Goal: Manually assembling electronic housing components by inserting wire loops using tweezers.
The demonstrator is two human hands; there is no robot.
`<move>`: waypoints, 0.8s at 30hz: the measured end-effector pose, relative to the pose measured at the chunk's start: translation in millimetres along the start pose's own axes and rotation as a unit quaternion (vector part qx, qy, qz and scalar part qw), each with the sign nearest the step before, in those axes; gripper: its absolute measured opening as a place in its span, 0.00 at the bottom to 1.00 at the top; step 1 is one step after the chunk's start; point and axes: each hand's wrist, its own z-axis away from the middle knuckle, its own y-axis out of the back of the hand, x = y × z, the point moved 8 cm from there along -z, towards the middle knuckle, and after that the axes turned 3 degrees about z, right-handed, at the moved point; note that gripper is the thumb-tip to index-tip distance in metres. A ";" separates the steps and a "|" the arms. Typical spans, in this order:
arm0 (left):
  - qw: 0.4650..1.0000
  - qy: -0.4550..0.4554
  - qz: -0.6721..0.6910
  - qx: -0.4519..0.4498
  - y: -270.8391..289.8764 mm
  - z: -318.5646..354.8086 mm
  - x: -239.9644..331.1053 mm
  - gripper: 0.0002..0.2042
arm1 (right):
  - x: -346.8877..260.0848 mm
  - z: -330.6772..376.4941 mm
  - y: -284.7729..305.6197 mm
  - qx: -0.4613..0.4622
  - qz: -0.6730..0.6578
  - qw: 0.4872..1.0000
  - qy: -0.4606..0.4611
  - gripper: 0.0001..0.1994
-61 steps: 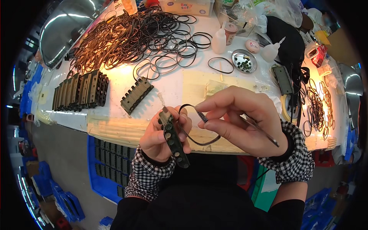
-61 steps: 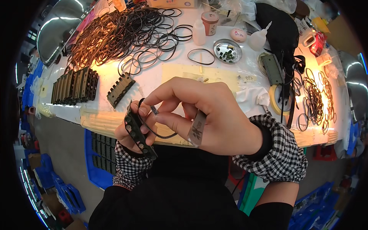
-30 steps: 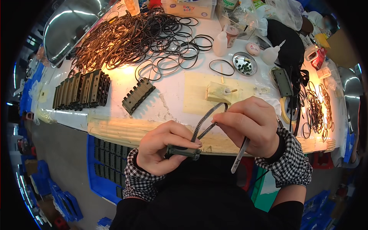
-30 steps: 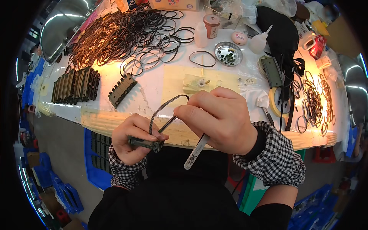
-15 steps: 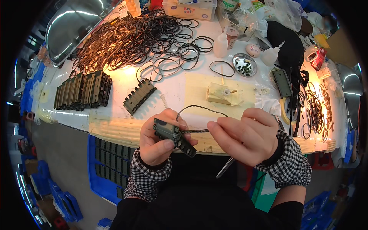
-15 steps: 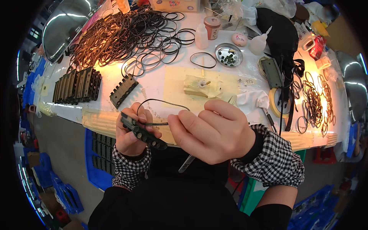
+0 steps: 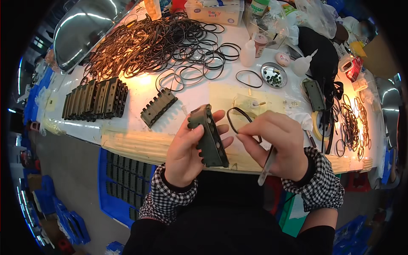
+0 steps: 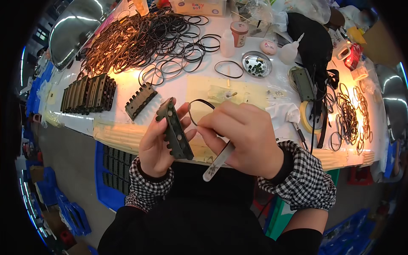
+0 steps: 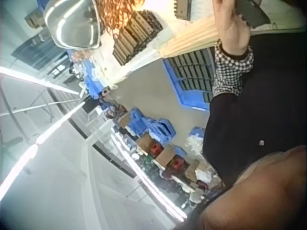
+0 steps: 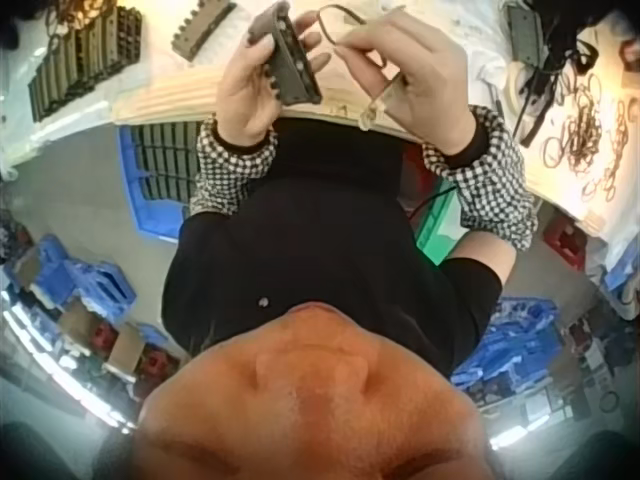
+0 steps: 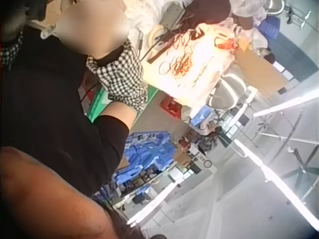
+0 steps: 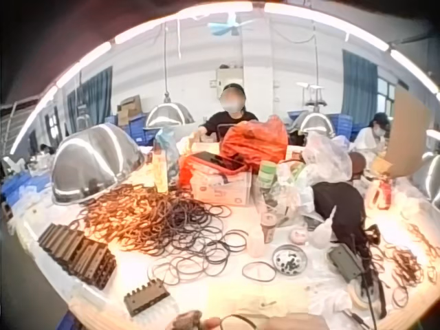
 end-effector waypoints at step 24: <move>0.882 -0.215 -0.415 0.062 6.8 15.8 24.4 0.28 | 30.0 -10.4 -82.2 0.022 -0.408 0.851 -0.330 0.06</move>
